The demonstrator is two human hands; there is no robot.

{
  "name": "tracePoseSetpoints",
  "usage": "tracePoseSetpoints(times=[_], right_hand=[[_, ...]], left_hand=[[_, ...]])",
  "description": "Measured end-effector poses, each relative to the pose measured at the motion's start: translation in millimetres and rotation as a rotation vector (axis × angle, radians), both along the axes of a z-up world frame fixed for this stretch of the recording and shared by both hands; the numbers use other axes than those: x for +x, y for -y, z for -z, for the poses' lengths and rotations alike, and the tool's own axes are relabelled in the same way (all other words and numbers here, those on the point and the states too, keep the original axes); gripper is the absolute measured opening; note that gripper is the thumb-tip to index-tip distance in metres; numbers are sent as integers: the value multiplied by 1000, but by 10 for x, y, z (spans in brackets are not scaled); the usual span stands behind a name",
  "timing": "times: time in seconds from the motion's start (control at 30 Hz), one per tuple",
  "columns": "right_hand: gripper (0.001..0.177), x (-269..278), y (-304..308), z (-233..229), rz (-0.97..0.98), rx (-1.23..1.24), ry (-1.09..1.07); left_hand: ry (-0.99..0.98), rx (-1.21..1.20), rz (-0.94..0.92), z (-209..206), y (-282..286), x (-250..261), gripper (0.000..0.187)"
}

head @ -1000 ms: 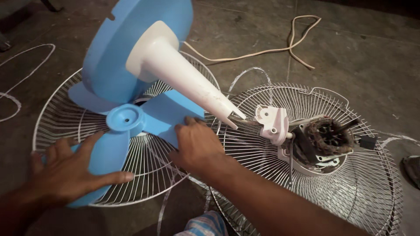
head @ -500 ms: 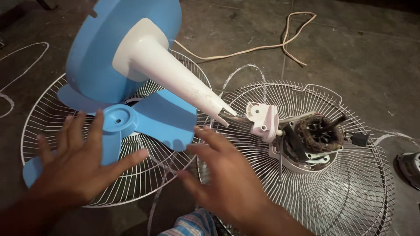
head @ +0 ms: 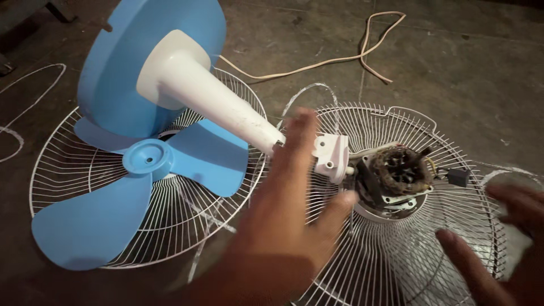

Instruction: The person sits on the floor and works on a disassembled electric fan. They handle the motor, fan blades, and cage, then use a screwdriver to tighten screws on the motor housing.

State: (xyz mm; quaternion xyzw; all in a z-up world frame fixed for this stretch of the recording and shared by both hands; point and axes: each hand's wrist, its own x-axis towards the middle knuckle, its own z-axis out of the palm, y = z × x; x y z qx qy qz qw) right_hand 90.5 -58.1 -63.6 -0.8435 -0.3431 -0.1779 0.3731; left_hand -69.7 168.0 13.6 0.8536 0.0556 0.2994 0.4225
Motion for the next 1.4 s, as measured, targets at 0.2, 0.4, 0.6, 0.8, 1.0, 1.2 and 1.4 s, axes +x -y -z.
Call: tracePoseSetpoints(times=[0.2,0.4,0.6,0.8,1.0,1.2,1.4], right_hand=[[119,453,-70,12,-158,-101,-176],[115,565,-193,96,-260,-119,-75],[110,666,-129,191,-194,-290,-62],[139,856,153,381,-180,-276,-66],[138,1055,490,575,-98,-309,-100],[111,1097,607,815,-92,-271,-226],[101,1114,562,793,-57,-286,-292]], left_hand=[[-68,12,54,202,314,612,91],[-234,287,24,536,394,874,90],[-264,477,19,505,268,848,106],[-641,416,-101,171,-244,606,156],[-778,452,-163,131,-509,479,165],[-906,523,-192,260,-518,545,160],[-1063,536,-200,242,-484,621,154]])
